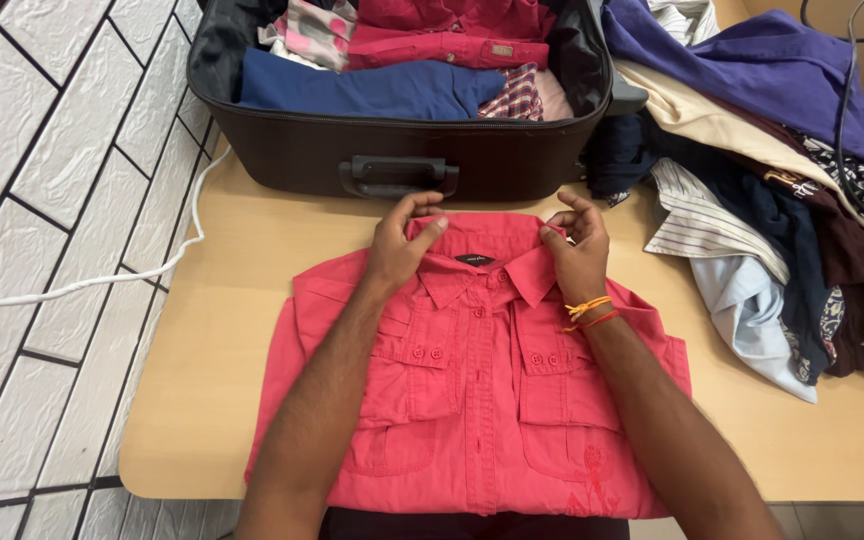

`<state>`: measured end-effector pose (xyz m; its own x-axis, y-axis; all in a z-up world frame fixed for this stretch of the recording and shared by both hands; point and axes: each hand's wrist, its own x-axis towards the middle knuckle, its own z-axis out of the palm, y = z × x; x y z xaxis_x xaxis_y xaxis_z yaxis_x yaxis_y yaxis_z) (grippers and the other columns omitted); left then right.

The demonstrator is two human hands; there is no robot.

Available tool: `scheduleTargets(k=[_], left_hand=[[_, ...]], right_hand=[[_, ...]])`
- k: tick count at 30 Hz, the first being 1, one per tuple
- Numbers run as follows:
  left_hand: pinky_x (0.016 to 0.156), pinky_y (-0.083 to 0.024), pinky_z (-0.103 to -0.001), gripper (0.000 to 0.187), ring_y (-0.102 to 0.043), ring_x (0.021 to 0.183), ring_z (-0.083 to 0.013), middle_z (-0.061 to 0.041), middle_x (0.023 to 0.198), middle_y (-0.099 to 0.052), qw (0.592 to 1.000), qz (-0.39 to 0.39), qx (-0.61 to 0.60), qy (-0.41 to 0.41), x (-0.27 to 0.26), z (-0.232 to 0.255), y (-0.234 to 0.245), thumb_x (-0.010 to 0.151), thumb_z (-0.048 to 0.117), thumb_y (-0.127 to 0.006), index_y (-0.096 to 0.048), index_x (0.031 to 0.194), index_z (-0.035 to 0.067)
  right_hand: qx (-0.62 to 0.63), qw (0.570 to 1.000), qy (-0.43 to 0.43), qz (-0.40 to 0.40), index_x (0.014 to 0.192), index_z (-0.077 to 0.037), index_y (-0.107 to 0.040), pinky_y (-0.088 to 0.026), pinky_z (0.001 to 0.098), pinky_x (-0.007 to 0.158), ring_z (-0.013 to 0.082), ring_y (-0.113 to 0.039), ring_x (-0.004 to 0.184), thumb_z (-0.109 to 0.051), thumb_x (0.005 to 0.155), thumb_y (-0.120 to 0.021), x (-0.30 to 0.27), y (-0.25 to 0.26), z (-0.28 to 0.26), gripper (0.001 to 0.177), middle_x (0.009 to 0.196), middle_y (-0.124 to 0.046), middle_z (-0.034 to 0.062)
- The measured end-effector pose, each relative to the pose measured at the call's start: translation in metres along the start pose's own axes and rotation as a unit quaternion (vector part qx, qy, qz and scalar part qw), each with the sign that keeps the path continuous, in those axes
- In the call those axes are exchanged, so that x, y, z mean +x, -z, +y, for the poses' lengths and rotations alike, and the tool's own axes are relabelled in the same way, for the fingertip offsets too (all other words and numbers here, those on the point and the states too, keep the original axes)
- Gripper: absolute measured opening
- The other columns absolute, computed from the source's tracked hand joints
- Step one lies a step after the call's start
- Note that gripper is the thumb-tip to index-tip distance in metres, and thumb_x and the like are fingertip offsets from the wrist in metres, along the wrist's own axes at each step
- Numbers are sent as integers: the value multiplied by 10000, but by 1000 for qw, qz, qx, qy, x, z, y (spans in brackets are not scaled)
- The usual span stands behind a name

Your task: The person buttons a pink shirt, folds it, and places it into a suitcase, then takes out a blue shirt and buttons its collar and front.

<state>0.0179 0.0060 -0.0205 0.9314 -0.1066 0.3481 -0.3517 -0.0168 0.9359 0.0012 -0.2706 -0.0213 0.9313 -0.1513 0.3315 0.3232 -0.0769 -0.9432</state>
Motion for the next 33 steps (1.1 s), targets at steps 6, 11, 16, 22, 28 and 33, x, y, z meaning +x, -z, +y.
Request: scheduleTargets(k=[6,11,16,22,28,33], left_hand=[[1030,-472,-303,434,-594,1119,-137,-61,1255,-658,986,-128,-98,49,3,-16,28,978,133,-712,-619,1387,23],[1122,-429,-294,555,-565,1284,-140,-43,1355,-619,970,-186,-138,68,-1,1,57,892,39,-730,-540,1413,46],[1081,-477,-320,526,-607,1202,-147,-37,1302,-654,983,-180,-12,43,-4,5,51,853,-12,-742,-593,1352,58],[784,-583,-382,363,-673,822,-216,-78,1070,-701,975,-10,224,-3,-4,-2,21,884,106,-764,-650,1229,100],[721,-544,-461,310,-688,838,-302,-92,972,-690,917,71,388,-66,-12,10,14,850,213,-809,-661,1096,94],[778,-524,-464,308,-661,900,-303,-65,922,-686,891,86,438,-85,-8,13,14,805,257,-838,-696,1033,106]], right_hand=[[51,997,-49,34,1357,8,-531,-520,212,791,82,-597,848,116,895,-616,4,4,21,482,955,-610,15],[80,994,-60,47,1342,11,-543,-518,219,801,92,-604,851,125,900,-598,6,8,31,460,963,-611,21],[82,994,-58,38,1326,14,-529,-539,233,791,106,-627,828,110,886,-598,5,6,31,456,948,-614,27],[80,996,-41,6,1383,20,-527,-517,204,876,91,-608,969,53,949,-630,1,7,27,447,1049,-638,35],[50,996,-55,-44,1392,-10,-498,-560,230,856,86,-618,974,65,854,-678,1,7,14,572,1110,-621,25],[-107,993,-38,-26,1339,-52,-589,-542,244,804,99,-610,900,53,840,-721,-4,1,4,527,1056,-642,35]])
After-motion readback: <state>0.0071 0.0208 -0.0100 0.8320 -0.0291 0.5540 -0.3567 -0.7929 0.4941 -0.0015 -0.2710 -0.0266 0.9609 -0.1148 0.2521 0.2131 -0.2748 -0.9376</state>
